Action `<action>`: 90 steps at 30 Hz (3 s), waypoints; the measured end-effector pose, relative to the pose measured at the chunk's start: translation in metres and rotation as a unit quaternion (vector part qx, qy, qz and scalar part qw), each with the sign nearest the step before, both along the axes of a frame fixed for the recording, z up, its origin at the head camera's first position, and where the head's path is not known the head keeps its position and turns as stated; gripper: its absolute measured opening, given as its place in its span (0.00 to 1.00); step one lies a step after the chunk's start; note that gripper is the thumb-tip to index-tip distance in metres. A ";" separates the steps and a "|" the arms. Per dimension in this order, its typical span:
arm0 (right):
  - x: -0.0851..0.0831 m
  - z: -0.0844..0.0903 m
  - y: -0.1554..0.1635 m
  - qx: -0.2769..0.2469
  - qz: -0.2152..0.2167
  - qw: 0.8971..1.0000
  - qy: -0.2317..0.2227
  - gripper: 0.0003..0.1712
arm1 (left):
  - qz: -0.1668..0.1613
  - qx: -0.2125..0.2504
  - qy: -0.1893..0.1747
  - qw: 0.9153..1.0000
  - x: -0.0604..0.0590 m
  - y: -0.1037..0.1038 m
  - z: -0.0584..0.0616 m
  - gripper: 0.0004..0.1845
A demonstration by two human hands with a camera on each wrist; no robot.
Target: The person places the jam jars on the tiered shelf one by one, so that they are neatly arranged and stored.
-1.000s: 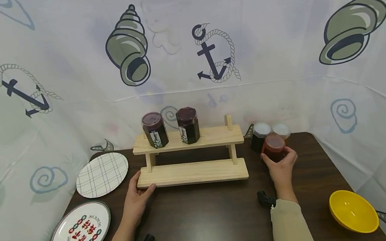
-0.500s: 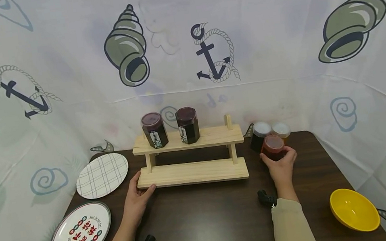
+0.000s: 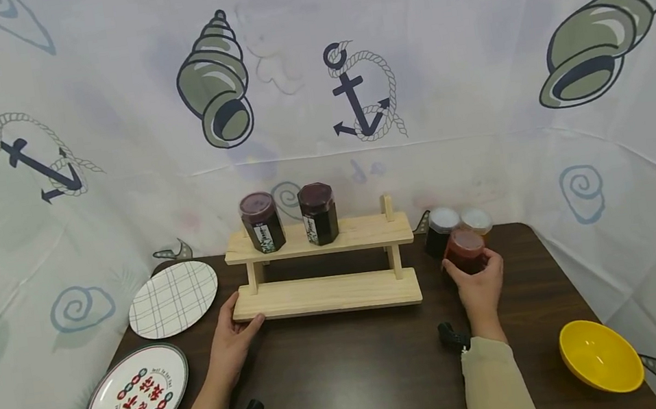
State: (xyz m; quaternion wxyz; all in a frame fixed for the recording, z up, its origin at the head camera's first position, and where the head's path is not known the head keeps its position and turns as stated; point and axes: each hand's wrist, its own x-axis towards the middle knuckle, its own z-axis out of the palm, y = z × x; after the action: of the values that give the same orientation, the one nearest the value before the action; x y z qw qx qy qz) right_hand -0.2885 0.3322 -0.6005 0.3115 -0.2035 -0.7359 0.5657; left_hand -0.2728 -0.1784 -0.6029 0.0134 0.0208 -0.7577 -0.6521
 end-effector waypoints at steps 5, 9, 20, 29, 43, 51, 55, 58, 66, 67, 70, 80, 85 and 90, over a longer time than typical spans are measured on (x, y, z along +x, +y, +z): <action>0.001 -0.001 0.000 -0.010 -0.018 0.998 0.067 0.48 | 0.001 -0.003 -0.001 1.000 -0.001 -0.002 -0.001 0.51; 0.003 0.006 -0.004 -0.030 -0.016 0.992 0.122 0.48 | 0.002 -0.002 0.002 1.000 0.000 -0.001 -0.002 0.50; 0.023 0.064 -0.030 -0.024 -0.047 0.977 0.207 0.40 | -0.003 0.017 0.013 1.000 0.001 0.003 0.001 0.49; 0.033 0.106 -0.045 0.042 -0.012 0.984 0.173 0.36 | -0.001 0.020 0.012 1.000 0.001 0.004 0.002 0.49; 0.022 0.123 -0.072 -0.013 0.076 0.985 0.157 0.35 | 0.005 0.012 0.016 1.000 0.002 0.001 -0.001 0.50; 0.000 0.139 -0.101 -0.002 0.153 0.977 0.145 0.37 | 0.008 0.010 0.023 1.000 -0.001 -0.002 0.000 0.50; -0.016 0.139 -0.110 -0.014 0.186 0.974 0.133 0.37 | 0.005 0.015 0.014 1.000 0.000 0.000 0.001 0.49; -0.026 0.137 -0.116 -0.020 0.203 0.972 0.115 0.38 | 0.001 0.019 0.011 1.000 0.001 0.002 0.001 0.49; -0.041 0.124 -0.124 -0.013 0.220 0.971 0.092 0.40 | 0.001 0.024 0.010 1.000 0.001 0.004 0.001 0.49; -0.043 0.123 -0.125 -0.013 0.223 0.970 0.095 0.40 | 0.000 0.025 0.009 1.000 0.001 0.004 0.001 0.49; -0.046 0.117 -0.129 -0.016 0.225 0.969 0.099 0.40 | 0.001 0.027 0.009 1.000 0.002 0.004 0.002 0.49; -0.050 0.113 -0.132 0.038 0.203 0.975 0.087 0.40 | 0.005 0.023 0.004 1.000 0.001 0.002 0.001 0.50; -0.051 0.118 -0.130 0.071 0.202 0.976 0.048 0.42 | 0.004 0.019 0.007 1.000 0.002 0.002 0.002 0.50; -0.049 0.121 -0.127 0.070 0.215 0.974 0.032 0.41 | 0.002 0.021 0.008 1.000 0.002 0.002 0.003 0.50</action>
State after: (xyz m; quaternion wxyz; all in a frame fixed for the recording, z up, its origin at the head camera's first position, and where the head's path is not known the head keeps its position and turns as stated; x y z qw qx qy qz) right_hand -0.3374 0.2047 -0.4795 0.2193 -0.0002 -0.7898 0.5728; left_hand -0.2709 -0.1760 -0.6002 0.0206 0.0172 -0.7437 -0.6680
